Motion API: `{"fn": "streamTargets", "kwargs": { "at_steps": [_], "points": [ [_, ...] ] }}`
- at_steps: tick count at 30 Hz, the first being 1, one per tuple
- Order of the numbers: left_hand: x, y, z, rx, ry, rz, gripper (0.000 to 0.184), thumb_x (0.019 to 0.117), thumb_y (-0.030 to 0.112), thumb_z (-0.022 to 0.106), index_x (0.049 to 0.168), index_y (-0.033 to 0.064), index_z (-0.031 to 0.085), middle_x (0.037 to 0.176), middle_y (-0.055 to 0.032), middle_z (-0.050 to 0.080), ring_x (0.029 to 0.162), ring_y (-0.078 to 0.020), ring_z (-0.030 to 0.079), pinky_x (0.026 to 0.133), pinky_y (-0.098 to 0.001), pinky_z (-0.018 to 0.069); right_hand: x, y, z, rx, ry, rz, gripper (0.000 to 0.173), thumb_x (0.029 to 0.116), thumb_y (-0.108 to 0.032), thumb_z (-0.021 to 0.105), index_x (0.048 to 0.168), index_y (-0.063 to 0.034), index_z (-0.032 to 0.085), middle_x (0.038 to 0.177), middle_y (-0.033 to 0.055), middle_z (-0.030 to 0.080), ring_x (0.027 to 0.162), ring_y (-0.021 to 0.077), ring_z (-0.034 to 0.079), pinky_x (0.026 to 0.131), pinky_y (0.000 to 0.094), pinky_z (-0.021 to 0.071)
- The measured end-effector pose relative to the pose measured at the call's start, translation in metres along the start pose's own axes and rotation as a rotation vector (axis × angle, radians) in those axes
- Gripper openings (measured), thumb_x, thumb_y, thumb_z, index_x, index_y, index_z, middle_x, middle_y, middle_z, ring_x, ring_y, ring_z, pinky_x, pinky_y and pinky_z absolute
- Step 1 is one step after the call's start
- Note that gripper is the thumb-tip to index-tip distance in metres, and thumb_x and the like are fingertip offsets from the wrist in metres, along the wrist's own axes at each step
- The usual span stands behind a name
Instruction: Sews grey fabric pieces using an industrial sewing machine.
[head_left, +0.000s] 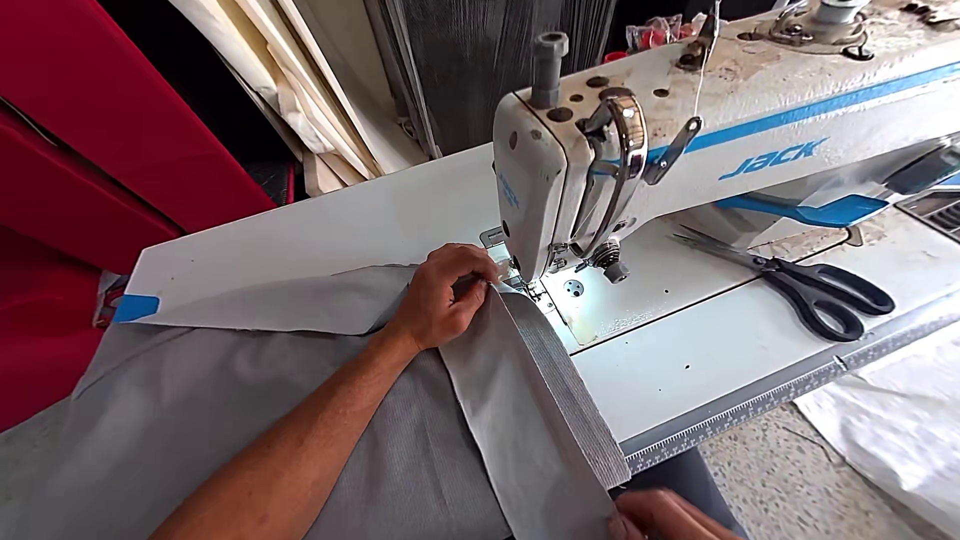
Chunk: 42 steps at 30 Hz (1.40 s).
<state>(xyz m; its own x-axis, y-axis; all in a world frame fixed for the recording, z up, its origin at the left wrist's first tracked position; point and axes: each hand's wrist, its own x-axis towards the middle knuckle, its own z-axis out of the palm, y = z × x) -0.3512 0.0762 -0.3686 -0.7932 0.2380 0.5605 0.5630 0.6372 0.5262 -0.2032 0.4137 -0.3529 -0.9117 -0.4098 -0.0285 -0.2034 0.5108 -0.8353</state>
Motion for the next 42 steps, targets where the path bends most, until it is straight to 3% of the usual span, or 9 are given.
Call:
{"fn": "streamTargets", "kwargs": {
  "at_steps": [6,9,12,20,25,29,33,38,42],
  "points": [
    [-0.006,0.010,-0.008,-0.142,0.072,-0.033,0.018,0.0918,0.006,0.056,0.099,0.0025,0.072,0.110,-0.0092,0.074,0.113,-0.0193,0.068,0.103,-0.0404,0.0536,0.092,-0.020,0.001,-0.362,0.350,-0.269,0.033,0.0998,-0.038,0.055,0.105,-0.0115,0.073,0.096,0.0046,0.071,0.083,0.0199,0.069,0.064,0.0397,0.0557],
    [-0.005,0.012,-0.011,-0.183,0.082,-0.024,0.017,0.0909,0.006,0.057,0.098,0.0026,0.072,0.104,-0.0078,0.074,0.105,-0.0175,0.070,0.097,-0.0373,0.0575,0.140,-0.030,0.025,-0.352,0.326,-0.316,0.029,0.0921,-0.029,0.067,0.112,-0.0085,0.071,0.100,0.0079,0.071,0.087,0.0263,0.069,0.068,0.0462,0.0571],
    [-0.004,0.016,-0.013,-0.198,0.084,-0.026,0.018,0.0896,0.006,0.057,0.097,0.0035,0.073,0.101,-0.0058,0.073,0.100,-0.0143,0.070,0.092,-0.0342,0.0576,0.164,-0.034,0.045,-0.331,0.315,-0.317,0.023,0.0913,-0.027,0.068,0.108,-0.0115,0.073,0.089,0.0031,0.071,0.072,0.0202,0.068,0.058,0.0428,0.0547],
    [-0.006,0.013,-0.012,-0.109,0.052,-0.064,0.023,0.0881,0.012,0.057,0.104,0.0079,0.074,0.099,0.0003,0.071,0.097,-0.0096,0.064,0.090,-0.0334,0.0512,0.167,-0.038,0.045,0.031,0.190,-0.124,0.015,0.0985,-0.028,0.063,0.095,-0.0219,0.076,0.069,-0.0116,0.068,0.054,0.0009,0.059,0.049,0.0256,0.0494],
    [-0.004,0.012,-0.009,-0.077,0.056,-0.020,0.021,0.0902,0.012,0.054,0.092,0.0093,0.074,0.088,0.0018,0.068,0.091,-0.0089,0.061,0.091,-0.0346,0.0456,0.165,-0.035,0.043,0.018,0.116,-0.170,0.015,0.0951,-0.028,0.061,0.091,-0.0231,0.075,0.071,-0.0131,0.068,0.059,-0.0012,0.062,0.051,0.0233,0.0515],
    [-0.004,0.013,-0.008,-0.150,0.100,0.002,0.021,0.0907,0.007,0.056,0.093,0.0033,0.077,0.082,0.0001,0.067,0.080,-0.0049,0.061,0.072,-0.0212,0.0495,0.165,-0.031,0.038,0.024,0.083,-0.181,0.016,0.0946,-0.028,0.060,0.087,-0.0247,0.073,0.066,-0.0138,0.065,0.056,-0.0011,0.060,0.048,0.0228,0.0486],
    [-0.005,0.018,-0.004,-0.259,0.129,-0.039,0.021,0.0887,0.002,0.056,0.093,0.0010,0.076,0.091,-0.0040,0.072,0.085,-0.0072,0.067,0.075,-0.0218,0.0559,0.167,-0.027,0.034,0.032,0.035,-0.189,0.018,0.0939,-0.027,0.058,0.081,-0.0244,0.072,0.059,-0.0130,0.058,0.050,0.0003,0.053,0.044,0.0236,0.0413],
    [-0.005,0.022,0.001,-0.280,0.143,-0.077,0.020,0.0893,0.001,0.054,0.091,-0.0006,0.074,0.082,-0.0021,0.068,0.073,-0.0027,0.062,0.065,-0.0177,0.0512,0.170,-0.032,0.031,0.015,0.012,-0.141,0.020,0.0920,-0.026,0.055,0.078,-0.0245,0.070,0.057,-0.0123,0.055,0.049,0.0025,0.051,0.044,0.0272,0.0386],
    [-0.004,0.023,-0.001,-0.276,0.112,-0.102,0.021,0.0908,0.001,0.051,0.092,0.0002,0.072,0.080,-0.0010,0.066,0.067,-0.0017,0.058,0.059,-0.0168,0.0478,0.171,-0.035,0.036,0.009,0.098,-0.168,0.015,0.0944,-0.031,0.058,0.099,-0.0215,0.069,0.074,-0.0122,0.067,0.058,0.0011,0.062,0.049,0.0248,0.0510]
  ]
}}
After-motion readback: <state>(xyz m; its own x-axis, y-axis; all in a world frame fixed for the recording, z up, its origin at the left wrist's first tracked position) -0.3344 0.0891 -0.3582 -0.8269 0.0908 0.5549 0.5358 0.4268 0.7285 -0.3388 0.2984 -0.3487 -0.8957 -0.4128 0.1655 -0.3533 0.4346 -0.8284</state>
